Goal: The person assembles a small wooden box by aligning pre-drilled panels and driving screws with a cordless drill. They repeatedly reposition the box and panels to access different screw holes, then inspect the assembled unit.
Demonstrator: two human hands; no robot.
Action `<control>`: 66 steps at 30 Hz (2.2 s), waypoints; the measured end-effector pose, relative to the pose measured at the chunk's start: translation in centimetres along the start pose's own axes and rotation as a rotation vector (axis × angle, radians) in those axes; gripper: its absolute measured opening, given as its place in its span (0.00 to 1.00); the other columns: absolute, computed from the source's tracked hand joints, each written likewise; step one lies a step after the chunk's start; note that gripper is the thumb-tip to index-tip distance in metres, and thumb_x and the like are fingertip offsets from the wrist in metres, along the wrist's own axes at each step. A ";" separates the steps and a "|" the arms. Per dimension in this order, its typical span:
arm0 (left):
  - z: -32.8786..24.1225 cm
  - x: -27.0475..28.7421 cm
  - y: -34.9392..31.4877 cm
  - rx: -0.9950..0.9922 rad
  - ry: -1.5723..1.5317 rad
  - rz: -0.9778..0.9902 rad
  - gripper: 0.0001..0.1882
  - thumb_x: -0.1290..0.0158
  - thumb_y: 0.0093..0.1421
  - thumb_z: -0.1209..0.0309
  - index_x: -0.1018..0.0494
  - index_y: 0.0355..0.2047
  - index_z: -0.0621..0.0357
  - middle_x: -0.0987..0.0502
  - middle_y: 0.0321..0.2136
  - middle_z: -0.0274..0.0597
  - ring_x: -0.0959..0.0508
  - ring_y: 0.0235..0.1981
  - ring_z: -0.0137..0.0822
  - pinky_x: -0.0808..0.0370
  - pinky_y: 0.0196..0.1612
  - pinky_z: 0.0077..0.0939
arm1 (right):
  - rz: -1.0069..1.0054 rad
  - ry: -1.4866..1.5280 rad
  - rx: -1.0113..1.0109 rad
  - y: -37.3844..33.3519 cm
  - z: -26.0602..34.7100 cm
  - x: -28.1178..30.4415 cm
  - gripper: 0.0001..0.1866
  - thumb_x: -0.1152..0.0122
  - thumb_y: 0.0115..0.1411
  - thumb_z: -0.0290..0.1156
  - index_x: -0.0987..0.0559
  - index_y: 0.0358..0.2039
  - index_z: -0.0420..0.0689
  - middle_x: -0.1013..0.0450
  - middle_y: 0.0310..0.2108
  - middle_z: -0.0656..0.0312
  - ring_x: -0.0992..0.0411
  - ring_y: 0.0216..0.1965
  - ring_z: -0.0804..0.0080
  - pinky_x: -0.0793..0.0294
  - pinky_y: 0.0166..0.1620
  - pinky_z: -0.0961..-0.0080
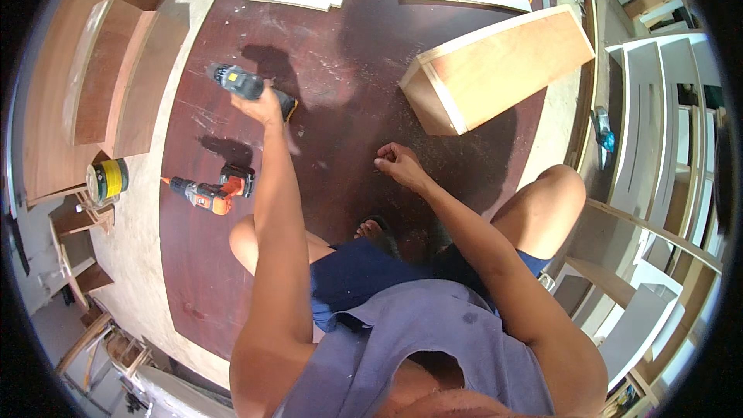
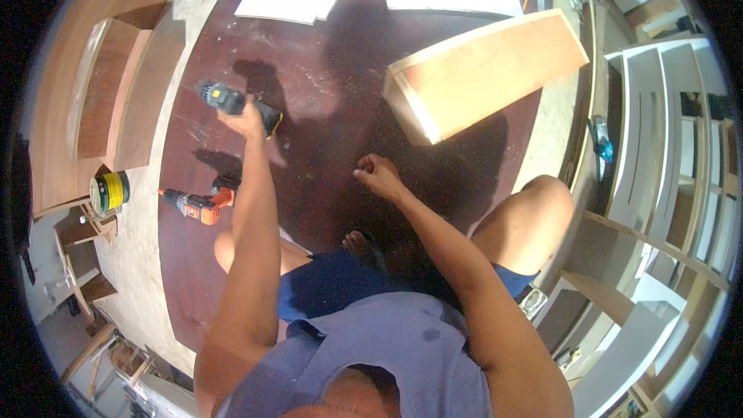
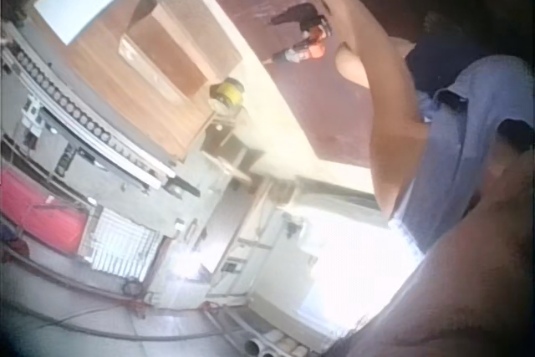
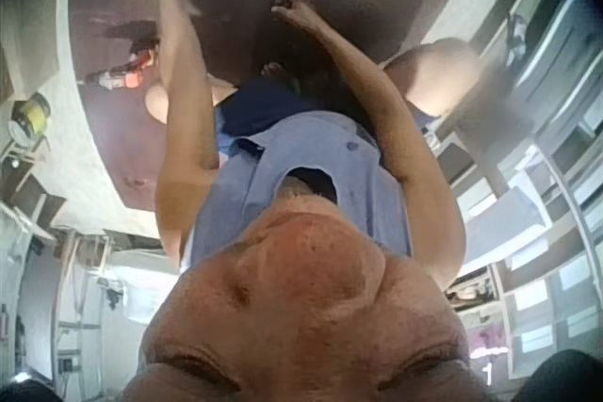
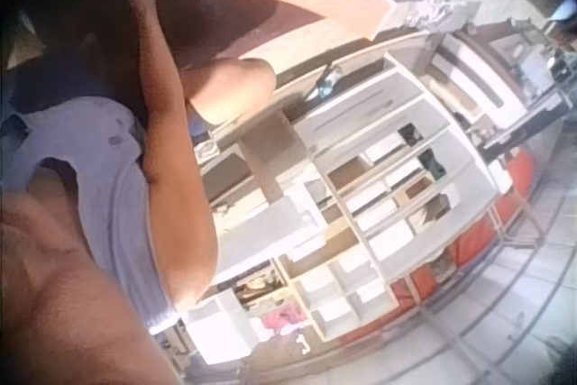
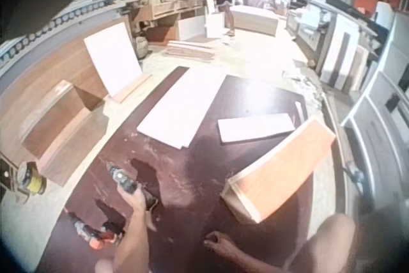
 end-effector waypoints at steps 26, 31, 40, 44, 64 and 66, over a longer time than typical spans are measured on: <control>-13.5 10.3 -29.8 0.830 -0.667 0.957 0.21 0.45 0.52 0.78 0.27 0.48 0.63 0.19 0.40 0.46 0.20 0.32 0.33 0.22 0.37 0.28 | -0.266 1.363 -0.257 -0.6 1.3 4.3 0.06 0.50 0.70 0.31 0.28 0.45 0.46 0.25 0.42 0.60 0.24 0.48 0.64 0.24 0.53 0.63; -13.7 10.5 -30.3 0.914 -0.743 0.945 0.22 0.43 0.51 0.80 0.27 0.49 0.62 0.20 0.39 0.46 0.20 0.34 0.31 0.21 0.37 0.27 | -0.333 1.410 -0.240 -1.7 0.5 4.4 0.07 0.51 0.70 0.29 0.29 0.46 0.45 0.24 0.39 0.61 0.23 0.47 0.62 0.22 0.47 0.67; -13.5 10.3 -32.0 1.002 -0.784 1.026 0.22 0.45 0.51 0.78 0.27 0.49 0.62 0.20 0.40 0.47 0.21 0.33 0.33 0.22 0.38 0.28 | -0.307 1.370 -0.128 -4.0 0.5 6.1 0.07 0.50 0.70 0.33 0.27 0.44 0.46 0.22 0.37 0.63 0.22 0.45 0.66 0.21 0.50 0.66; -14.7 9.8 -32.4 1.050 -0.843 1.075 0.22 0.46 0.52 0.75 0.28 0.49 0.63 0.20 0.41 0.48 0.22 0.31 0.33 0.23 0.38 0.28 | -0.441 1.380 -0.069 -5.0 1.3 6.9 0.09 0.50 0.71 0.36 0.28 0.46 0.46 0.23 0.40 0.61 0.23 0.46 0.64 0.24 0.43 0.70; -14.0 8.4 -33.8 1.172 -1.041 1.092 0.26 0.47 0.48 0.76 0.29 0.51 0.64 0.21 0.39 0.50 0.22 0.32 0.35 0.22 0.36 0.28 | -0.352 1.339 0.100 -6.5 2.5 7.7 0.09 0.45 0.68 0.37 0.24 0.41 0.45 0.22 0.41 0.59 0.23 0.46 0.63 0.24 0.52 0.66; -13.5 8.4 -34.1 1.186 -1.020 1.087 0.26 0.47 0.48 0.76 0.29 0.51 0.64 0.21 0.39 0.51 0.22 0.32 0.35 0.22 0.36 0.27 | -0.339 1.340 0.109 -6.3 2.3 7.6 0.09 0.45 0.68 0.37 0.24 0.40 0.45 0.22 0.41 0.59 0.23 0.46 0.63 0.25 0.52 0.66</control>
Point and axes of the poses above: each hand's wrist, its own y-axis towards the middle knuckle, its own x-axis out of the back of the hand, z = x × y, the point moved 10 cm from there along y, towards the middle knuckle
